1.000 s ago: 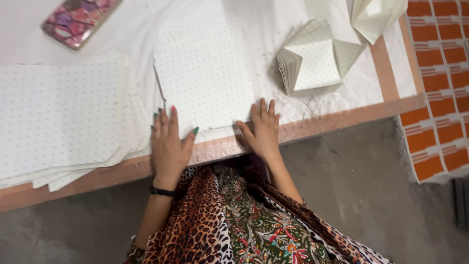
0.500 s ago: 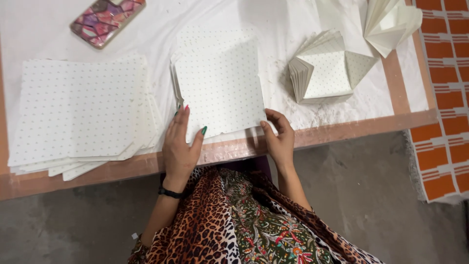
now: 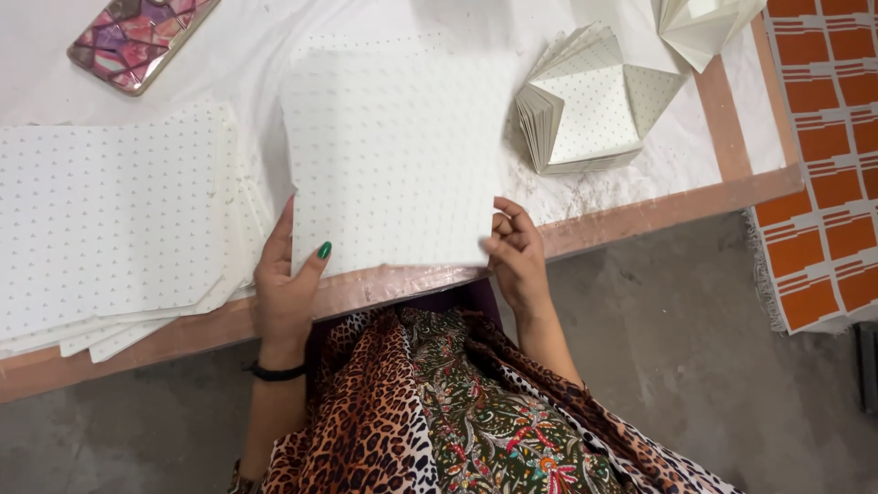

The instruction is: Folding pre-cut paper sheets into small decorative boxes or containers.

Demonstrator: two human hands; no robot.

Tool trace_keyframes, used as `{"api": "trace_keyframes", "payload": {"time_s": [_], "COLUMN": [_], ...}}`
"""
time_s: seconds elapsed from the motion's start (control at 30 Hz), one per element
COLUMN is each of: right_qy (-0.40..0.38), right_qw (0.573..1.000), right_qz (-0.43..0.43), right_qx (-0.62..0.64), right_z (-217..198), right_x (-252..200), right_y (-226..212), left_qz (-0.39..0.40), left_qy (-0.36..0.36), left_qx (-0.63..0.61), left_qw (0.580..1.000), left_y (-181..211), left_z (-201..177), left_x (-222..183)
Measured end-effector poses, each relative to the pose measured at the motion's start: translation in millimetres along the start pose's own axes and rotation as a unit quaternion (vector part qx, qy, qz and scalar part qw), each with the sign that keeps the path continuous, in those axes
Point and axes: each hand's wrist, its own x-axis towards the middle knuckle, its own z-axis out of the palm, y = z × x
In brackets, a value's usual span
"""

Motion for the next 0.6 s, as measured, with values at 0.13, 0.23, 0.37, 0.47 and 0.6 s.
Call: {"api": "trace_keyframes", "payload": {"time_s": [0.13,0.23,0.37,0.47,0.6], "right_qy": [-0.012,0.011,0.114,0.113,0.109], "right_qw": [0.997,0.995,0.992,0.992,0.990], "right_qz": [0.005,0.009,0.050,0.054,0.051], "right_qx": [0.079,0.103,0.016,0.016,0.076], "right_z": [-33.4,-31.5,-9.0,-9.6,-10.1], "right_x": [5.7,9.5,10.0,4.2,0.1], "right_y": [7.9,1.3,-8.7,1.8,13.7], "left_qz": [-0.032,-0.051,-0.029,-0.008,-0.027], "left_qy": [-0.063,-0.123,-0.105,-0.054,-0.050], "left_qx": [0.082,0.118,0.196,0.081,-0.351], "left_qw": [0.994,0.984,0.974,0.995,0.935], "left_y": [13.3,23.4,27.5,30.0,21.3], "left_z": [-18.6,-24.9,-26.5,-19.8,-11.9], "left_x": [2.6,6.1,16.5,20.3,18.2]}}
